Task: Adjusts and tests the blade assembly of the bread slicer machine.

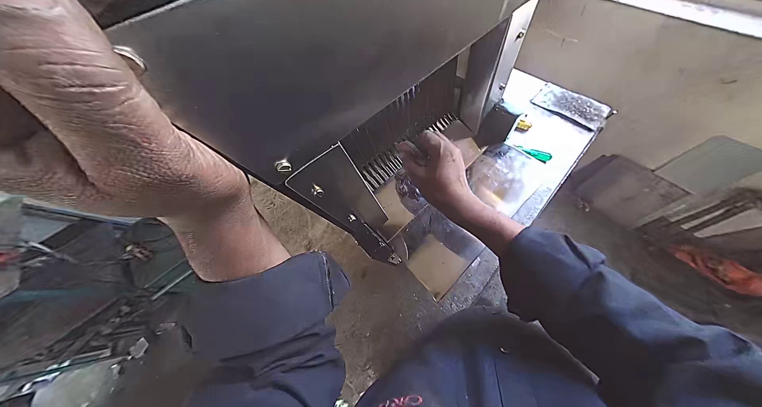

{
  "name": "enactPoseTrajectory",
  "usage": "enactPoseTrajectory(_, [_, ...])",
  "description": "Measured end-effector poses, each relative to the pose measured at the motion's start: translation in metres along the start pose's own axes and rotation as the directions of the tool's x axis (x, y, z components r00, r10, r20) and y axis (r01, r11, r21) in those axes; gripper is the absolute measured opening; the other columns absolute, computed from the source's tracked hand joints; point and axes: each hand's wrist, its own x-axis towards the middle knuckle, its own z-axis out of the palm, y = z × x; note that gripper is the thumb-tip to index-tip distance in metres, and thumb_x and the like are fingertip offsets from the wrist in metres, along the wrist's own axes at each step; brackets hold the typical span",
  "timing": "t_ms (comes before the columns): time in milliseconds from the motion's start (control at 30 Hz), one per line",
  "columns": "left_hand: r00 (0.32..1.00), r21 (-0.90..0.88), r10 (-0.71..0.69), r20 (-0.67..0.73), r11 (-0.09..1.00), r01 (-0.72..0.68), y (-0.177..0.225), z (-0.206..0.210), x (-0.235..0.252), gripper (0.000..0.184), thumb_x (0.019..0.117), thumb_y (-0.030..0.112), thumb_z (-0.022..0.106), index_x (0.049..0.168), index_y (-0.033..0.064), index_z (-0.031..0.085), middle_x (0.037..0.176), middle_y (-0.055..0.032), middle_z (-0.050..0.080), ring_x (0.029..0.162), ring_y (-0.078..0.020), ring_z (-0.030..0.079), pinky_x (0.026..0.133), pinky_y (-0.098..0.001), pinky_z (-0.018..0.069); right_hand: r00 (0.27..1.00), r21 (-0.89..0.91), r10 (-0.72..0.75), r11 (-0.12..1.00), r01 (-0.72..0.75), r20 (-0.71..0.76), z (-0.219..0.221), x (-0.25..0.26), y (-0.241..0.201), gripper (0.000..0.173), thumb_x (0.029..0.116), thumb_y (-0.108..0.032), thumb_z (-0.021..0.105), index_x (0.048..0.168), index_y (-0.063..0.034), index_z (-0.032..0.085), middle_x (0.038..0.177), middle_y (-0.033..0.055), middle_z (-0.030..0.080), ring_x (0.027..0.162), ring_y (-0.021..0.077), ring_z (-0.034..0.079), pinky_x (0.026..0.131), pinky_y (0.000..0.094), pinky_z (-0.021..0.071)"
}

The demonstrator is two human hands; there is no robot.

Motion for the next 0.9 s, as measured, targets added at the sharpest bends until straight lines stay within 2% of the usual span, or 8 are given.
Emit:
enactPoseTrajectory(300, [0.999, 0.067, -0.034, -0.038, 0.997, 0.037, 0.049, 0.031, 0.019, 0.02, 0.1057, 0.008, 0.049, 0.098, 0.0059, 0.067, 0.09, 0.0019, 0.07, 0.087, -0.0087, 0.069, 0.079, -0.0289, 0.0584, 0.983, -0.187, 0.069, 0.982, -0.037, 0.171, 0.026, 0.002, 0.005, 0.023, 0.0964, -0.029, 0.069, 0.09, -0.007, 0.067, 0.084, 0.0112, 0.067, 0.079, 0.0301, 0.068, 0.067, 0.052, 0.0537])
enactPoseTrajectory(400, [0.943, -0.175, 0.322, 0.082, 0.936, -0.305, -0.012, -0.003, -0.008, 0.021, 0.1066, 0.003, 0.048, 0.121, 0.0028, 0.064, 0.113, -0.0011, 0.068, 0.105, -0.0104, 0.064, 0.09, -0.0284, 0.0522, 0.987, -0.186, 0.008, 0.982, 0.022, 0.162, 0.034, 0.003, 0.009, 0.022, 0.0948, -0.027, 0.069, 0.092, -0.0052, 0.067, 0.085, 0.0121, 0.068, 0.077, 0.0296, 0.069, 0.066, 0.0505, 0.0542])
enactPoseTrajectory(467, [0.95, -0.123, 0.012, -0.311, 0.991, -0.053, 0.037, 0.035, 0.001, 0.015, 0.0958, -0.007, 0.061, 0.092, 0.0071, 0.066, 0.084, 0.0014, 0.071, 0.079, -0.0069, 0.069, 0.072, -0.0212, 0.0572, 0.989, -0.177, -0.046, 0.982, 0.071, 0.14, 0.035, 0.004, 0.007, 0.022, 0.0937, -0.025, 0.07, 0.089, -0.0039, 0.067, 0.085, 0.0127, 0.068, 0.075, 0.0293, 0.068, 0.064, 0.0496, 0.0543])
enactPoseTrajectory(567, [0.908, 0.257, -0.197, -0.37, 0.917, 0.304, 0.078, 0.036, 0.004, 0.009, 0.1003, 0.004, 0.058, 0.091, 0.0028, 0.06, 0.078, 0.0042, 0.062, 0.073, 0.0008, 0.063, 0.065, -0.0144, 0.0527, 0.991, -0.151, -0.105, 0.982, 0.116, 0.08, 0.033, -0.003, 0.004, 0.019, 0.0914, -0.022, 0.072, 0.085, -0.0051, 0.066, 0.081, 0.0101, 0.067, 0.069, 0.0257, 0.066, 0.06, 0.046, 0.0533])
enactPoseTrajectory(667, [0.924, 0.353, -0.145, -0.355, 0.894, 0.275, 0.057, 0.021, -0.019, 0.013, 0.1049, 0.004, 0.051, 0.099, 0.0004, 0.062, 0.087, 0.0034, 0.062, 0.08, -0.0004, 0.061, 0.072, -0.0189, 0.0514, 0.988, -0.168, -0.118, 0.977, 0.133, 0.1, 0.035, -0.007, 0.003, 0.018, 0.09, -0.021, 0.073, 0.086, -0.0051, 0.067, 0.083, 0.0109, 0.067, 0.071, 0.0265, 0.067, 0.06, 0.0466, 0.0542])
enactPoseTrajectory(733, [0.986, 0.361, 0.118, -0.115, 0.93, -0.069, 0.009, -0.019, -0.042, 0.019, 0.0989, -0.014, 0.046, 0.105, -0.0067, 0.062, 0.097, -0.0036, 0.067, 0.089, -0.0056, 0.064, 0.076, -0.0196, 0.053, 0.989, -0.206, -0.063, 0.974, 0.09, 0.135, 0.04, -0.004, 0.004, 0.019, 0.0924, -0.022, 0.07, 0.09, -0.0034, 0.066, 0.088, 0.0144, 0.069, 0.076, 0.0308, 0.069, 0.063, 0.0497, 0.0552])
enactPoseTrajectory(767, [0.849, 0.258, -0.203, -0.488, 0.896, 0.362, 0.024, -0.001, -0.037, 0.028, 0.0934, -0.023, 0.052, 0.088, 0.0003, 0.067, 0.081, -0.0011, 0.068, 0.076, -0.0072, 0.066, 0.073, -0.0252, 0.0558, 0.988, -0.216, -0.035, 0.974, 0.067, 0.147, 0.041, 0.002, 0.003, 0.021, 0.094, -0.023, 0.069, 0.092, -0.0027, 0.065, 0.089, 0.0153, 0.068, 0.078, 0.0321, 0.069, 0.065, 0.0508, 0.0552])
enactPoseTrajectory(900, [0.975, 0.475, -0.108, -0.192, 0.86, 0.189, -0.038, -0.062, -0.089, 0.018, 0.1069, 0.013, 0.053, 0.118, 0.0047, 0.065, 0.108, 0.0009, 0.066, 0.1, -0.0075, 0.061, 0.088, -0.0266, 0.0483, 0.989, -0.236, 0.008, 0.971, 0.028, 0.15, 0.041, 0.021, -0.014, 0.023, 0.0946, -0.026, 0.066, 0.094, -0.0039, 0.065, 0.095, 0.0144, 0.069, 0.086, 0.0313, 0.07, 0.071, 0.0511, 0.0555])
